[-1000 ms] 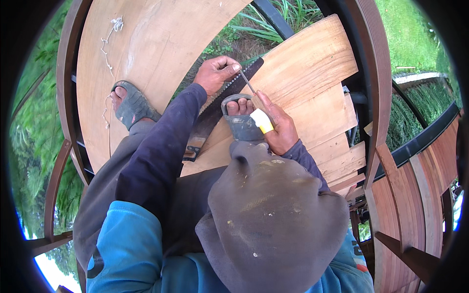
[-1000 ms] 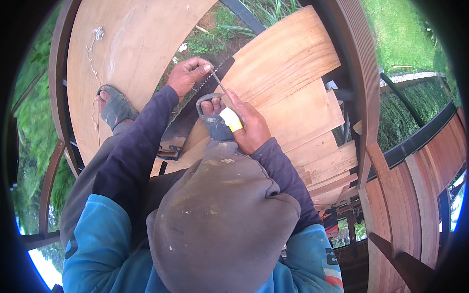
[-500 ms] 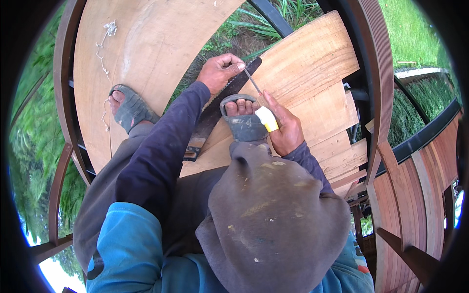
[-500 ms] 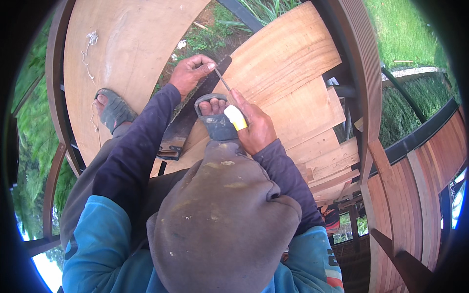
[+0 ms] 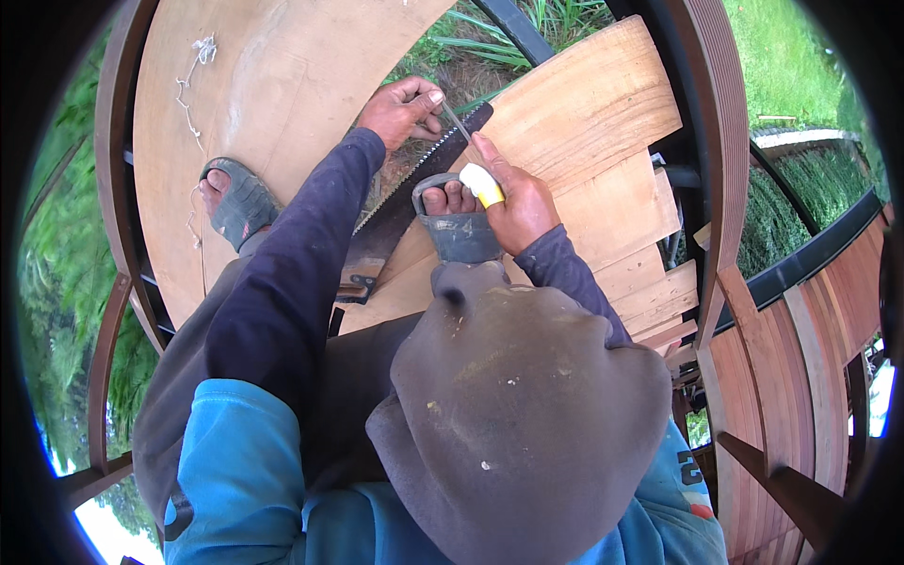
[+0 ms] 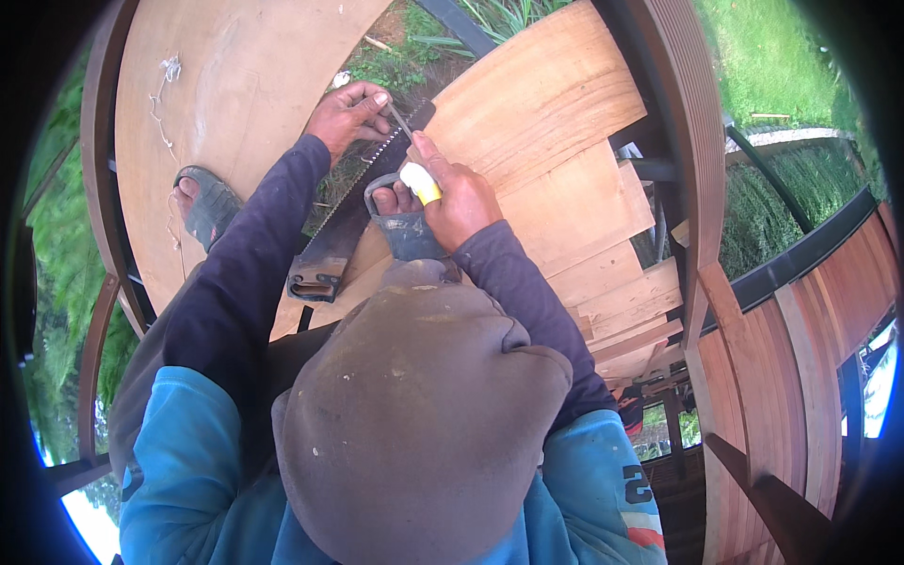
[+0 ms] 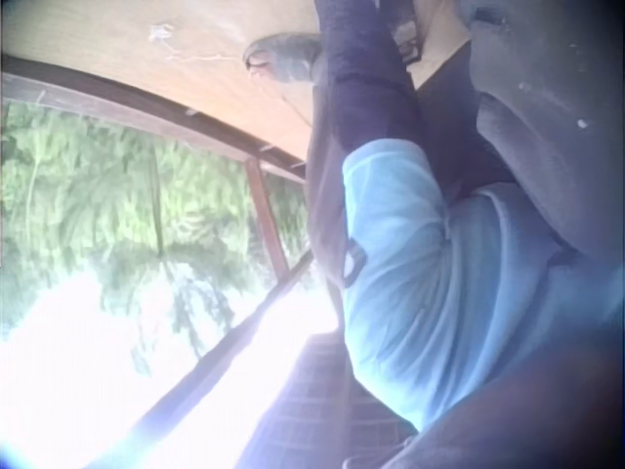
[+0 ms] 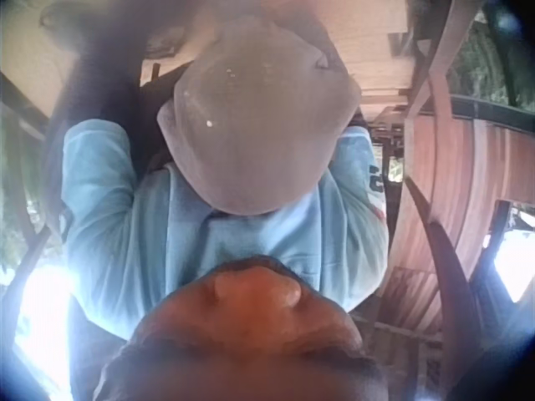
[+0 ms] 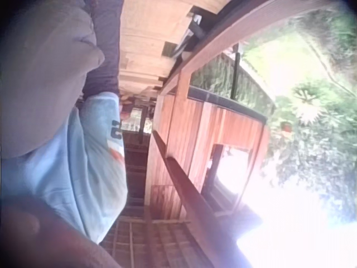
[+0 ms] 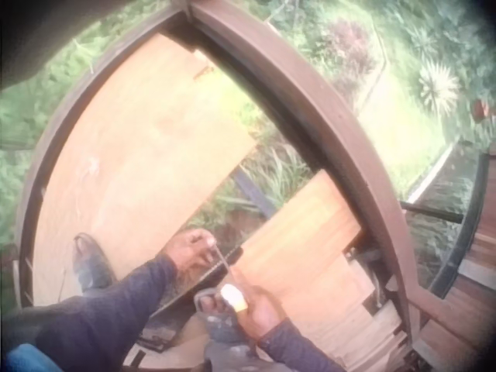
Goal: The person uses a hand saw to cut a wooden plank on a partially constructed wooden platform. They position the plank, saw through it, and then move to another section to continue cutting.
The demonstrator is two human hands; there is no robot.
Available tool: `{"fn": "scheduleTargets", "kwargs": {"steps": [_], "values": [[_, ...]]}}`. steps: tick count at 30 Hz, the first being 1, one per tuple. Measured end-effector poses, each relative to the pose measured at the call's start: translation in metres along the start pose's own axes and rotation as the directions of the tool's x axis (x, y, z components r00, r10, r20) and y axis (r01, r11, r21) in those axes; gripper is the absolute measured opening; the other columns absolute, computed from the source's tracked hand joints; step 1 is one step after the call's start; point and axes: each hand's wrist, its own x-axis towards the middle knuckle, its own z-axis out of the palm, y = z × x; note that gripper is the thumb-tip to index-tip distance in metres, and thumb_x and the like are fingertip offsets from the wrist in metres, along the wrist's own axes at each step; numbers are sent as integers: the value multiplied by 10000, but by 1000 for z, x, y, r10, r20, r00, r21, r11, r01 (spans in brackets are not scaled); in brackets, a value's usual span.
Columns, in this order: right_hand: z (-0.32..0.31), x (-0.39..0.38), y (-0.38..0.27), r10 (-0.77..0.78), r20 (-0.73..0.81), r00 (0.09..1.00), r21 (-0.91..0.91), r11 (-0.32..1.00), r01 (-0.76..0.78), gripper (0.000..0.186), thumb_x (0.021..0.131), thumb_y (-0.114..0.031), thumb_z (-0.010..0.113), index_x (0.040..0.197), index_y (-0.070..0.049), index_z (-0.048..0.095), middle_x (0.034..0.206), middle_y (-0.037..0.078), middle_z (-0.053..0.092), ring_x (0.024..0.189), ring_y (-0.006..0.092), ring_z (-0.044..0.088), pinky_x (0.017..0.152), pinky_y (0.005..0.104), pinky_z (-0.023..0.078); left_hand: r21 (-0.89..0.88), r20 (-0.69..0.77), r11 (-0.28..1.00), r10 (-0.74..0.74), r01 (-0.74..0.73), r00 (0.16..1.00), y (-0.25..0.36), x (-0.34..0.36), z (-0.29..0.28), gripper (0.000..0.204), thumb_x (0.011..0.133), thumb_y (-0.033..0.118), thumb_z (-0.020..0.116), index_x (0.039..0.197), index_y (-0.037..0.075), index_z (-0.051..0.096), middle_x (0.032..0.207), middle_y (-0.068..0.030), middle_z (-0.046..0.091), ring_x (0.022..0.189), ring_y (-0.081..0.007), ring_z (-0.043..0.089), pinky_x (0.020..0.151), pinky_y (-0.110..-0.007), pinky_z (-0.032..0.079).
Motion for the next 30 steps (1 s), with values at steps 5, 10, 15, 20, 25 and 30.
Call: {"fn": "scheduleTargets", "kwargs": {"steps": [5, 10, 15, 20, 25, 30], "values": [[4, -5, 5, -29, -10, 1000, 44, 999, 29, 680, 884, -28, 654, 1527, -197, 508, 1026, 240, 714, 945, 422, 699, 813, 477, 551, -59, -6, 997, -42, 42, 999, -12, -4, 2, 231, 1050, 262, 621, 1118, 41, 629, 993, -74, 641, 864, -177, 674, 801, -369, 630], [0, -13, 5, -89, -70, 994, 173, 980, 100, 632, 909, -25, 648, 1510, -178, 530, 1051, 243, 706, 965, 417, 693, 833, 461, 547, -82, -42, 996, 13, -17, 999, -13, -7, 8, 217, 1039, 250, 644, 1105, 43, 646, 999, -66, 665, 911, -171, 677, 820, -367, 630], [-8, -30, 2, -53, -15, 998, 145, 988, 55, 632, 904, -25, 653, 1506, -178, 539, 1058, 245, 699, 973, 413, 689, 838, 457, 548, -66, -79, 997, 29, -34, 996, -19, -25, 15, 202, 1025, 251, 671, 1079, 57, 679, 995, -38, 694, 927, -142, 672, 832, -338, 601], [-12, -38, 4, -25, -30, 999, 134, 991, 29, 650, 883, -14, 678, 1499, -173, 547, 1056, 244, 697, 973, 410, 690, 840, 453, 549, -35, -75, 999, 31, -34, 997, -13, -27, 28, 178, 1017, 239, 687, 1054, 65, 705, 963, -6, 699, 913, -95, 638, 819, -280, 540], [-16, -41, 0, -16, -23, 1000, 124, 992, 19, 666, 872, -13, 696, 1501, -170, 544, 1071, 243, 696, 976, 404, 690, 838, 441, 553, 22, -68, 997, 76, -75, 995, -20, -26, 29, 192, 1012, 236, 697, 1048, 49, 716, 942, 11, 700, 886, -75, 606, 814, -251, 498], [-13, -41, 7, -31, -54, 998, 88, 995, 36, 683, 859, 1, 693, 1499, -188, 547, 1013, 228, 695, 929, 406, 691, 810, 454, 554, 84, -46, 991, 110, -106, 993, -21, -19, 29, 205, 1016, 235, 690, 1017, 32, 721, 912, 15, 694, 866, -68, 582, 819, -254, 480]]}}
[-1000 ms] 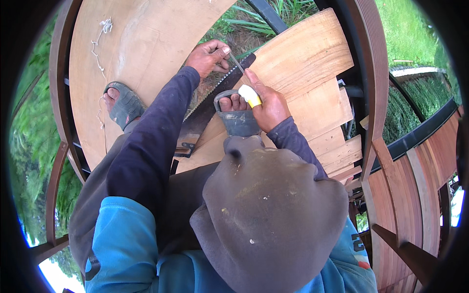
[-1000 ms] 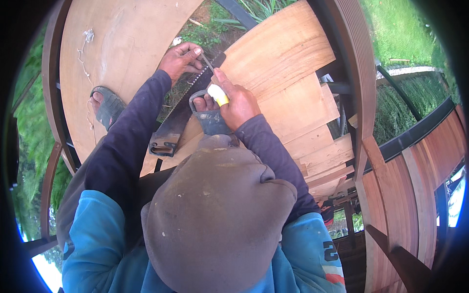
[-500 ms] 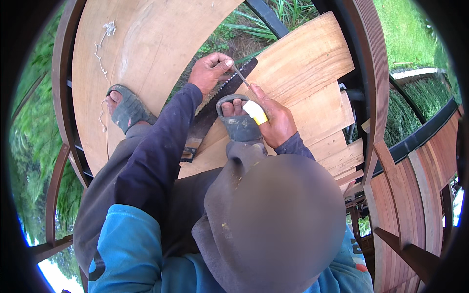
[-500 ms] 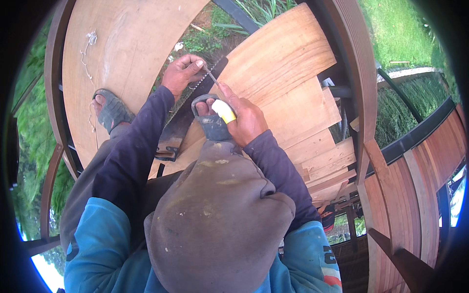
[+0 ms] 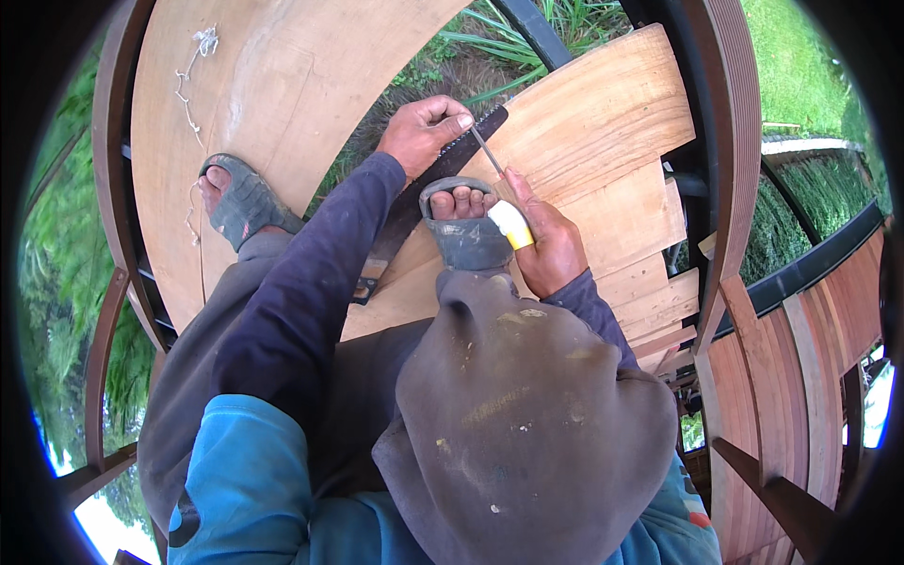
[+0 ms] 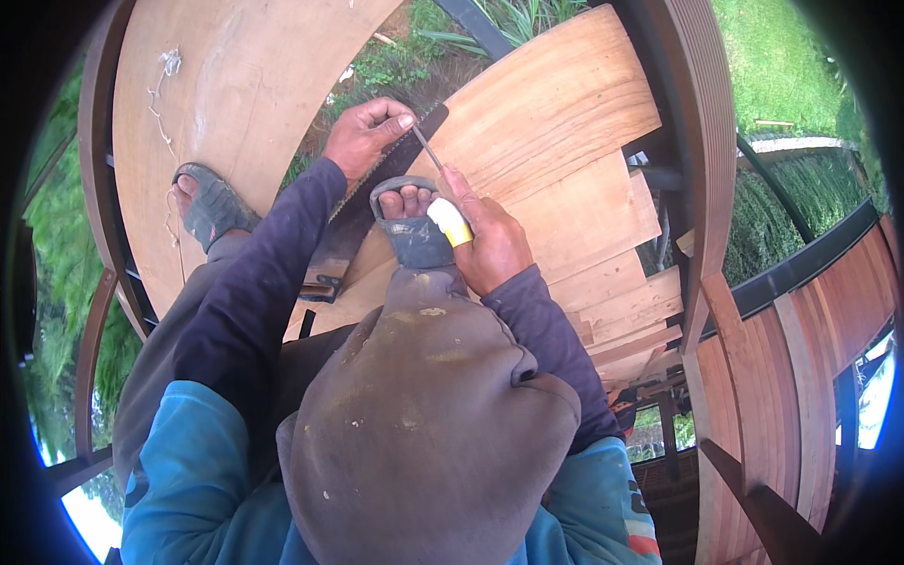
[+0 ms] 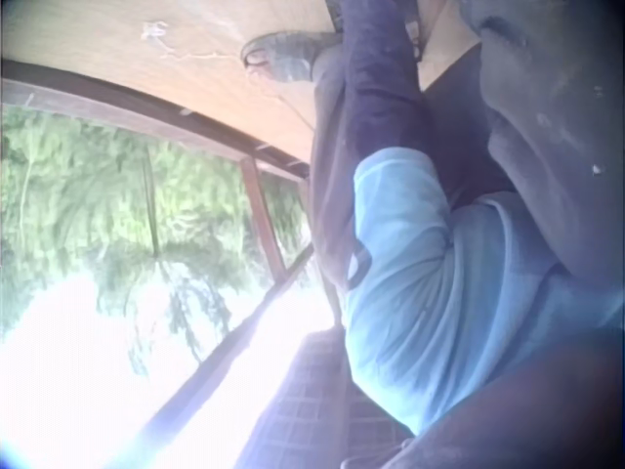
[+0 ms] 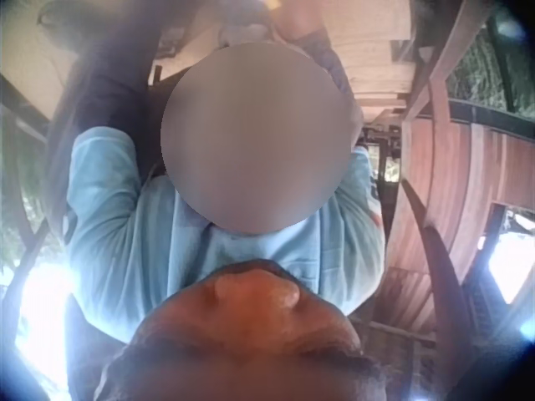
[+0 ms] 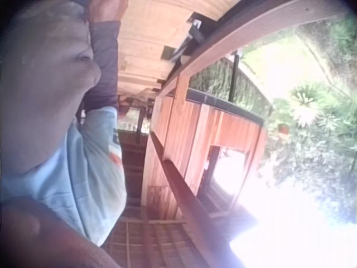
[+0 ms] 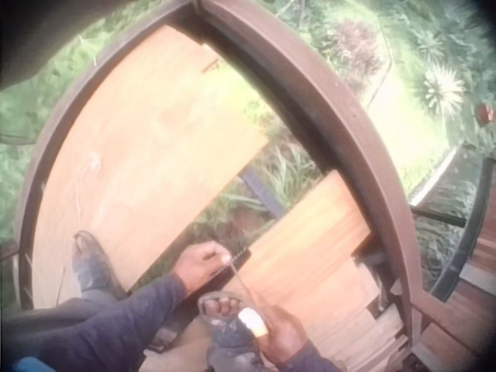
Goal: The person uses a hand saw to cut a wooden plank on a partially constructed wooden platform. They position the plank, saw through it, and then move to another section to continue cutting.
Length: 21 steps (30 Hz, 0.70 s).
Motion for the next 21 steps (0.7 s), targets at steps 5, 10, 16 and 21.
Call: {"fn": "scheduleTargets", "kwargs": {"steps": [5, 10, 16, 21], "values": [[7, 8, 1, 48, 23, 999, -50, 998, -47, 740, 821, 42, 651, 1506, -213, 539, 914, 228, 683, 865, 418, 687, 761, 480, 549, -40, -3, 995, -90, 90, 996, 10, 3, -8, 211, 1026, 256, 670, 1062, 48, 688, 946, -17, 679, 875, -111, 625, 807, -291, 554], [18, 39, 9, -35, 24, 999, -66, 997, 37, 714, 859, -29, 671, 1527, -225, 511, 900, 240, 684, 853, 425, 687, 752, 491, 546, -153, 37, 975, -159, 163, 986, 2, 16, -24, 237, 1042, 264, 637, 1129, 44, 647, 1026, -67, 647, 935, -178, 649, 874, -393, 619], [12, 38, 5, -68, 44, 997, 7, 998, 68, 679, 896, -68, 678, 1534, -216, 499, 1014, 247, 697, 942, 428, 685, 819, 479, 546, -148, -14, 979, -140, 137, 990, 0, 17, -25, 241, 1038, 273, 649, 1114, 45, 657, 1026, -62, 654, 970, -182, 660, 887, -388, 614], [0, 20, 2, -98, 74, 992, 113, 990, 90, 693, 886, -30, 667, 1542, -162, 484, 1109, 259, 691, 1033, 417, 682, 895, 447, 543, -151, -31, 987, -58, 52, 998, -1, 1, -21, 215, 1025, 237, 675, 1076, 29, 681, 982, -51, 690, 930, -157, 680, 869, -348, 599]]}}
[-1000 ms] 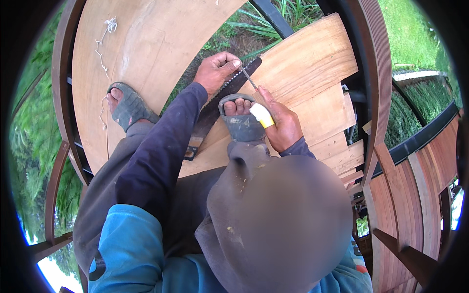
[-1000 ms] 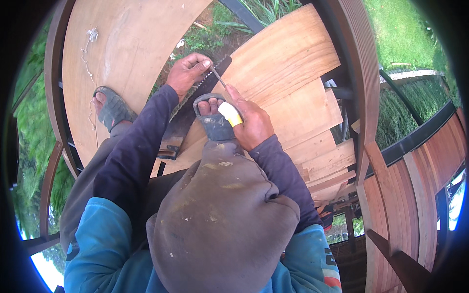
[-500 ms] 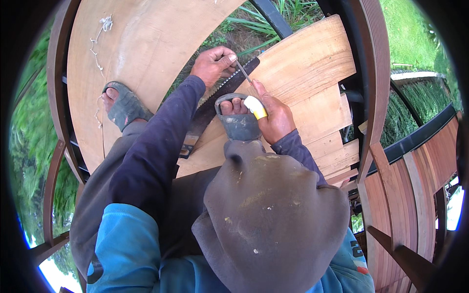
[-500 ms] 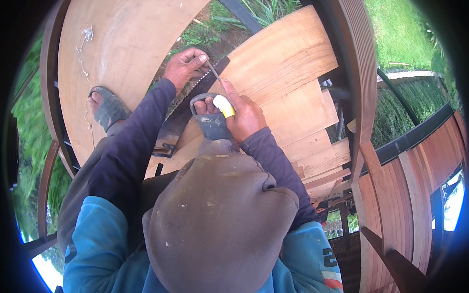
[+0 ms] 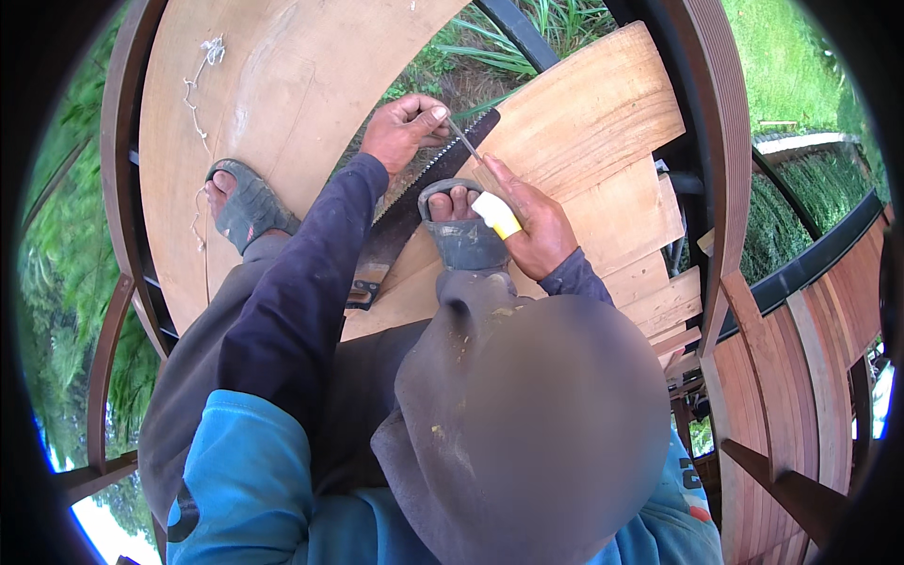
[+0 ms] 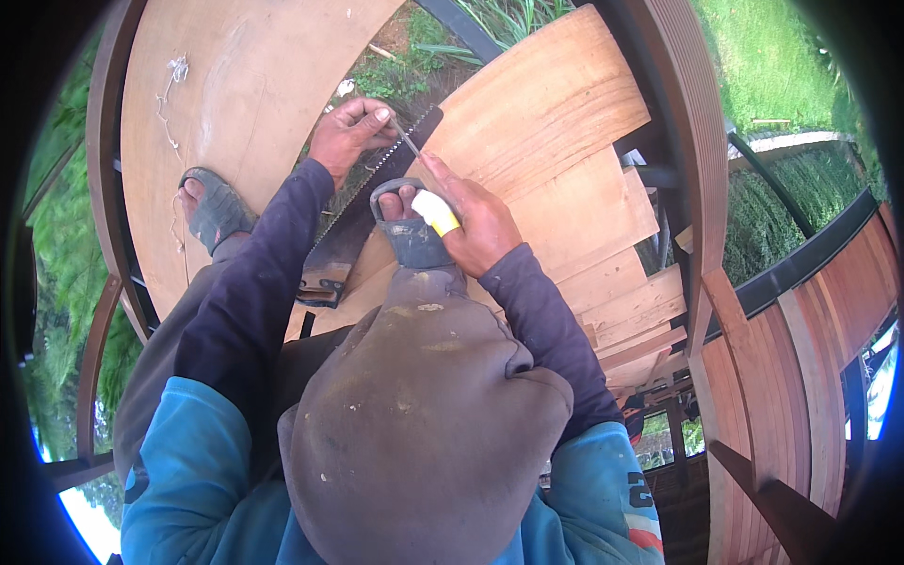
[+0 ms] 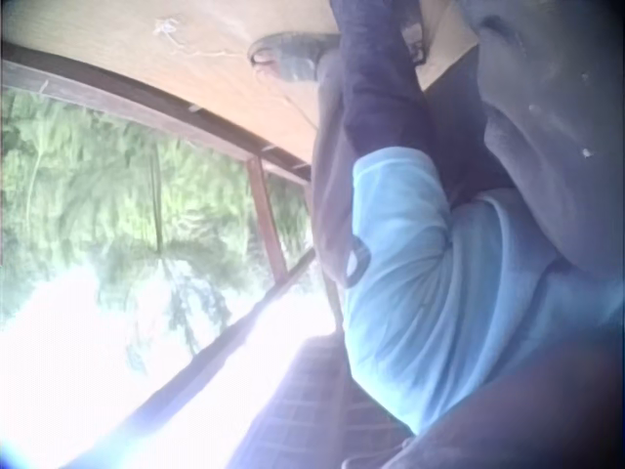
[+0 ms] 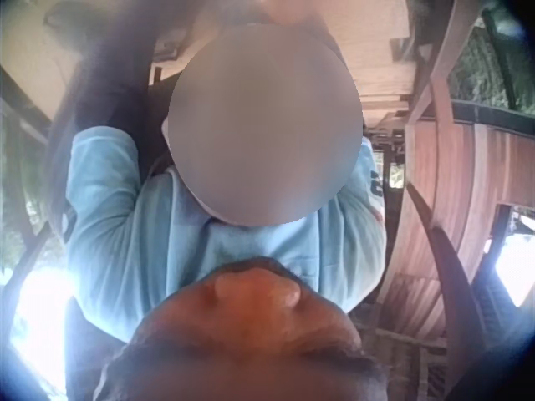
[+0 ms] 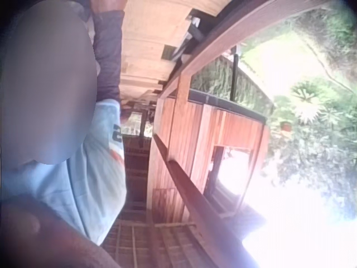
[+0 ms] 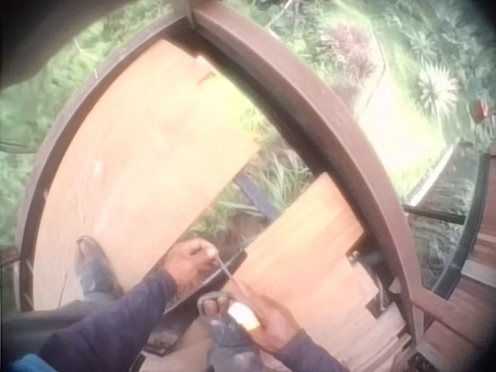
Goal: The person uses a hand saw to cut a wooden plank on a partially constructed wooden platform. They position the plank, saw through it, and then move to another section to continue cutting.
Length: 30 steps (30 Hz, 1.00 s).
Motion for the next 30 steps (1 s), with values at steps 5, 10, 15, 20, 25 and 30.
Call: {"fn": "scheduleTargets", "kwargs": {"steps": [5, 10, 15, 20, 25, 30], "values": [[-3, -13, -5, 2, -32, 999, 21, 1000, -1, 643, 898, 14, 645, 1517, -94, 507, 1201, 254, 687, 1113, 396, 682, 959, 412, 537, 54, -14, 997, 53, -52, 998, 4, -5, 15, 189, 1014, 217, 693, 1041, 30, 706, 919, -19, 703, 844, -97, 644, 785, -274, 548], [0, -18, 1, 20, -107, 994, 54, 998, -15, 557, 921, 15, 636, 1467, -64, 562, 1269, 240, 679, 1150, 377, 681, 967, 393, 539, 135, -6, 989, 63, -62, 998, 7, -10, 23, 192, 1005, 212, 704, 1038, 23, 720, 935, 2, 708, 839, -70, 611, 790, -247, 514], [-5, -19, -3, 71, -91, 993, 64, 996, -65, 580, 904, 41, 643, 1467, -71, 565, 1247, 232, 689, 1124, 364, 691, 956, 386, 544, 149, 10, 985, 88, -88, 996, 7, -7, 26, 216, 1001, 241, 710, 1020, 27, 725, 920, 5, 701, 855, -69, 600, 805, -252, 502], [-5, -20, 4, 58, -115, 992, 63, 997, -51, 614, 881, 58, 650, 1471, -90, 567, 1199, 237, 694, 1074, 366, 699, 923, 393, 551, 204, 27, 971, 124, -127, 992, -1, 0, 27, 196, 997, 241, 706, 994, 46, 725, 917, -3, 695, 855, -70, 594, 794, -250, 491], [-5, -12, 6, 77, -77, 994, -44, 996, -81, 654, 863, 52, 645, 1484, -135, 561, 1104, 239, 698, 1010, 391, 694, 871, 425, 554, 227, 24, 972, 52, -56, 998, 10, 3, 24, 219, 1014, 264, 684, 1036, 47, 701, 921, -8, 679, 870, -100, 623, 808, -279, 533], [1, 22, 9, 74, -11, 997, -115, 991, -75, 696, 859, 16, 646, 1510, -207, 538, 992, 238, 690, 940, 407, 686, 826, 464, 548, 82, 21, 995, -51, 49, 998, 7, 20, 1, 243, 1028, 290, 666, 1086, 54, 667, 924, -19, 645, 845, -125, 641, 778, -317, 592]]}}
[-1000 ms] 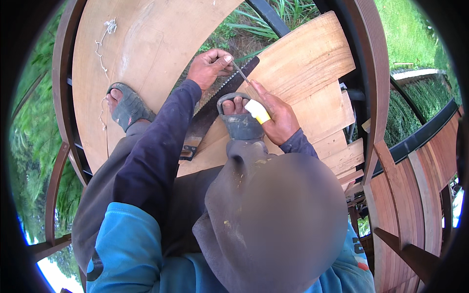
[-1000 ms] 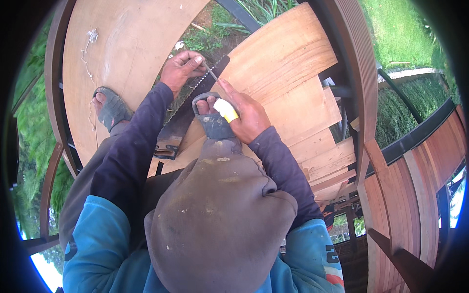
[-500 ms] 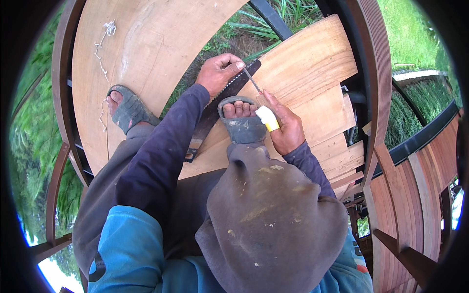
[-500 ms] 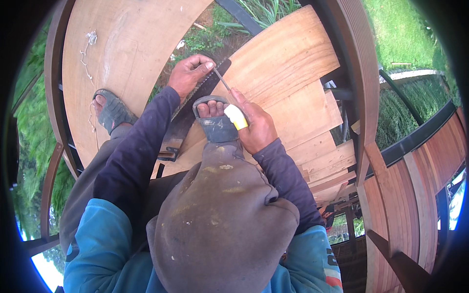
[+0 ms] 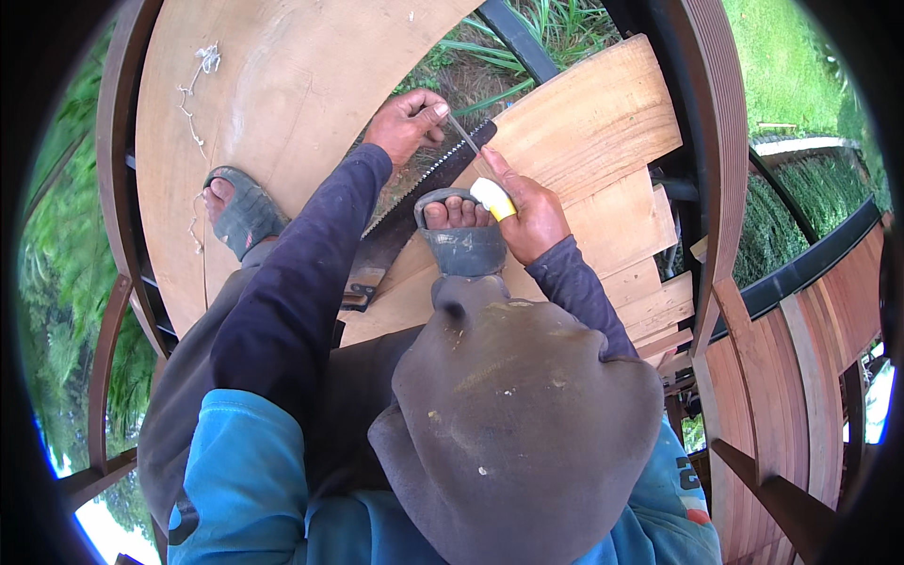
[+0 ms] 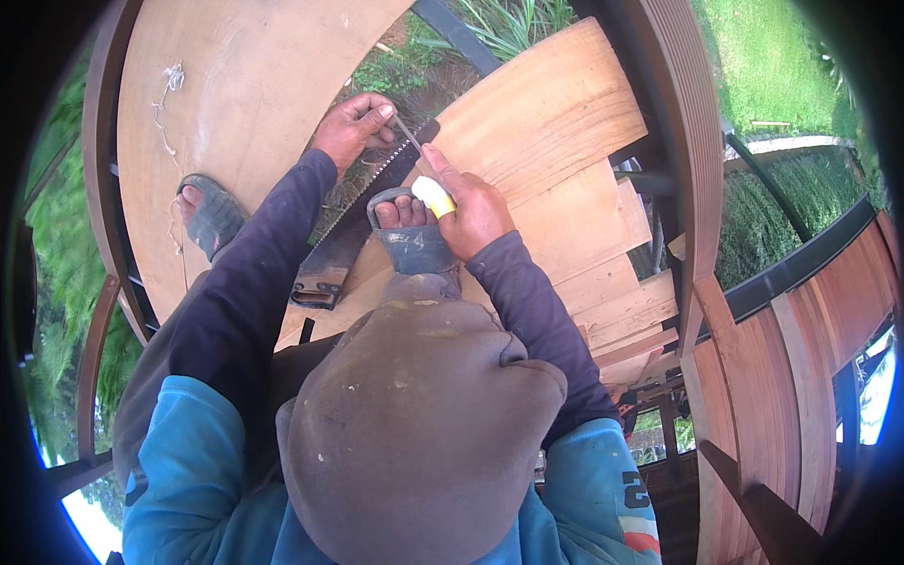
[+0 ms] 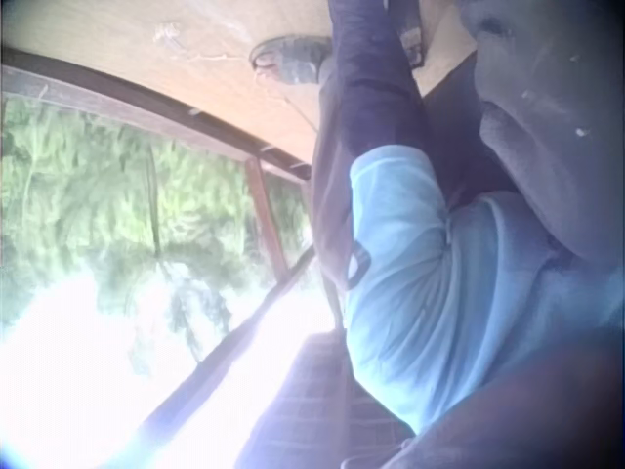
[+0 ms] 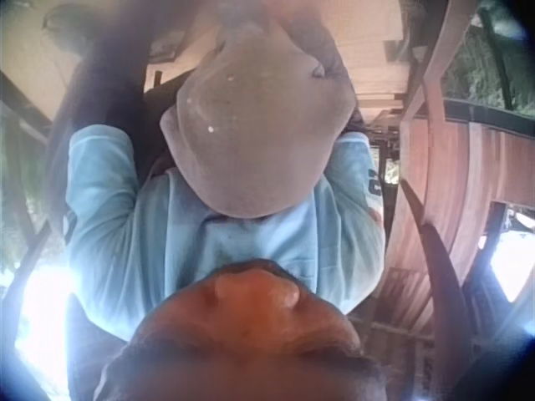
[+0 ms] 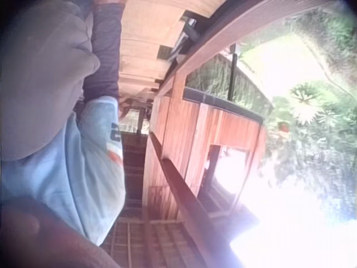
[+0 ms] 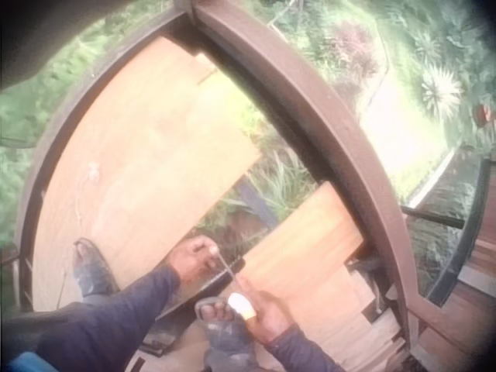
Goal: The person uses a hand saw to cut a wooden plank on a partially constructed wooden platform. They position the plank, saw through it, and then move to another section to continue cutting.
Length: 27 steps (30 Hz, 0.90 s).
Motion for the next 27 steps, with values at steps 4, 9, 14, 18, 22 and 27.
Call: {"fn": "scheduleTargets", "kwargs": {"steps": [4, 9, 14, 18, 22, 27], "values": [[4, 1, 1, -11, -35, 999, 11, 1000, 11, 707, 860, -6, 671, 1516, -226, 530, 960, 232, 685, 892, 405, 683, 799, 466, 545, -70, -35, 998, -11, 8, 999, 0, 0, 1, 214, 1029, 259, 663, 1077, 51, 667, 929, -24, 648, 806, -132, 640, 739, -318, 591], [0, -6, -2, -44, -43, 998, 79, 996, 47, 683, 880, 8, 651, 1516, -208, 528, 1013, 234, 691, 935, 405, 687, 827, 448, 550, -82, -83, 995, 49, -55, 995, -3, -8, 7, 208, 1019, 249, 680, 1082, 50, 680, 960, -34, 666, 844, -133, 652, 768, -315, 593], [1, -28, -6, -21, -58, 998, 141, 990, 29, 660, 884, 25, 632, 1508, -170, 536, 1083, 247, 695, 989, 406, 690, 863, 434, 553, -53, -64, 998, 23, -26, 998, -2, -29, 15, 188, 1014, 230, 692, 1057, 47, 698, 925, -16, 683, 842, -118, 649, 774, -295, 568], [-3, -37, -7, -19, -85, 996, 94, 995, 27, 646, 889, 24, 636, 1503, -155, 543, 1093, 243, 698, 998, 396, 695, 869, 423, 554, -36, -61, 997, 73, -75, 996, -2, -25, 25, 179, 1014, 219, 695, 1055, 45, 704, 921, 3, 695, 842, -86, 621, 780, -263, 528], [-6, -40, -3, -5, -86, 996, 88, 996, 13, 631, 899, 0, 656, 1500, -160, 549, 1057, 230, 700, 965, 387, 697, 847, 421, 554, 9, -19, 996, 91, -91, 996, -7, -25, 27, 222, 1004, 262, 712, 1073, 51, 707, 977, 9, 694, 909, -72, 606, 816, -242, 500], [-9, -41, -3, -9, -81, 997, 56, 998, 13, 632, 899, -13, 664, 1502, -165, 547, 1009, 224, 695, 910, 391, 689, 810, 435, 552, 97, -29, 987, 131, -128, 991, -6, -21, 29, 181, 998, 222, 711, 1037, 45, 714, 934, 15, 686, 872, -69, 577, 810, -258, 489]]}}
